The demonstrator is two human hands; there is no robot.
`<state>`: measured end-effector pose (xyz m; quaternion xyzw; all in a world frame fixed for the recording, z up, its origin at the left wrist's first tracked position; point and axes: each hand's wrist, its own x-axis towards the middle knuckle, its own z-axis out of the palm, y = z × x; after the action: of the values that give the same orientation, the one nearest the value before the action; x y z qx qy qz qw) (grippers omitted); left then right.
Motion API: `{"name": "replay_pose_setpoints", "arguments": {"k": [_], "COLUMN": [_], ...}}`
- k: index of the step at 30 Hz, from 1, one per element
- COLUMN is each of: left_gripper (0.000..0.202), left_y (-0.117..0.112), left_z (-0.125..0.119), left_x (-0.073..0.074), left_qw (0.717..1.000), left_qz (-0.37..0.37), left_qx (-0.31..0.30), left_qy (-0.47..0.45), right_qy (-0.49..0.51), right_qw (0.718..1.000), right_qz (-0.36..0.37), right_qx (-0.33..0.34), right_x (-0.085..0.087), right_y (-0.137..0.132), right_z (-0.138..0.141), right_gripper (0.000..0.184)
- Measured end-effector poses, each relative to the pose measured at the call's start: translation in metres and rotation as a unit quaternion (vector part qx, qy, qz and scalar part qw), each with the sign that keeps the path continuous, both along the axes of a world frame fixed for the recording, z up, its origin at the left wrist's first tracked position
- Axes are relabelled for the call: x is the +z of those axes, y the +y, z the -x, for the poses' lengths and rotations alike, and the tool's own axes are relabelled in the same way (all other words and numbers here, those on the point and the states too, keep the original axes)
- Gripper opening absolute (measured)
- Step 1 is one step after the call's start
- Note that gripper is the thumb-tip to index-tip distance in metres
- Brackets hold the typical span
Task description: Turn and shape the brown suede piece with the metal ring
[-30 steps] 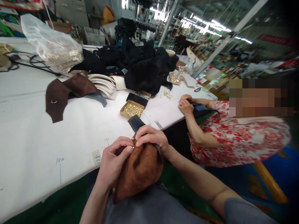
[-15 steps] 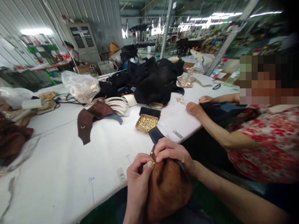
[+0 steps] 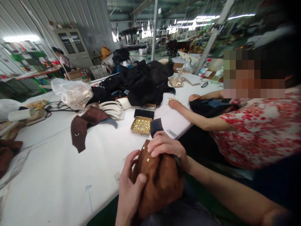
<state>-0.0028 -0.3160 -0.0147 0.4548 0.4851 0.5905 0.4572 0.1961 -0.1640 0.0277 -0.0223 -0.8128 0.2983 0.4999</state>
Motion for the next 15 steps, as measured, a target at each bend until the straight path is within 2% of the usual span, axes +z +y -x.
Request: {"name": "replay_pose_setpoints", "arguments": {"k": [3,6,11,15], "left_gripper": [0.115,0.141,0.166,0.175], "left_y": [-0.010,-0.015,-0.012,-0.010], "left_z": [0.013,0.018,0.011,-0.002], "left_x": [-0.009,-0.017,-0.024,-0.024], "left_qw": [0.998,0.993,0.994,0.992], "left_qz": [0.051,0.095,0.091,0.071], "left_qx": [-0.039,-0.062,-0.066,-0.102], "left_qy": [-0.003,0.016,0.001,-0.003], "right_qy": [0.016,0.028,0.047,0.011], "right_qw": [0.998,0.995,0.988,0.980], "right_qz": [0.030,0.052,0.053,0.082], "right_qx": [-0.043,-0.083,-0.137,-0.179], "right_x": [0.008,0.013,0.014,0.012], "right_y": [0.001,0.002,0.004,0.010], "right_z": [-0.008,-0.013,-0.011,-0.010], "right_gripper": [0.019,0.018,0.018,0.029]}}
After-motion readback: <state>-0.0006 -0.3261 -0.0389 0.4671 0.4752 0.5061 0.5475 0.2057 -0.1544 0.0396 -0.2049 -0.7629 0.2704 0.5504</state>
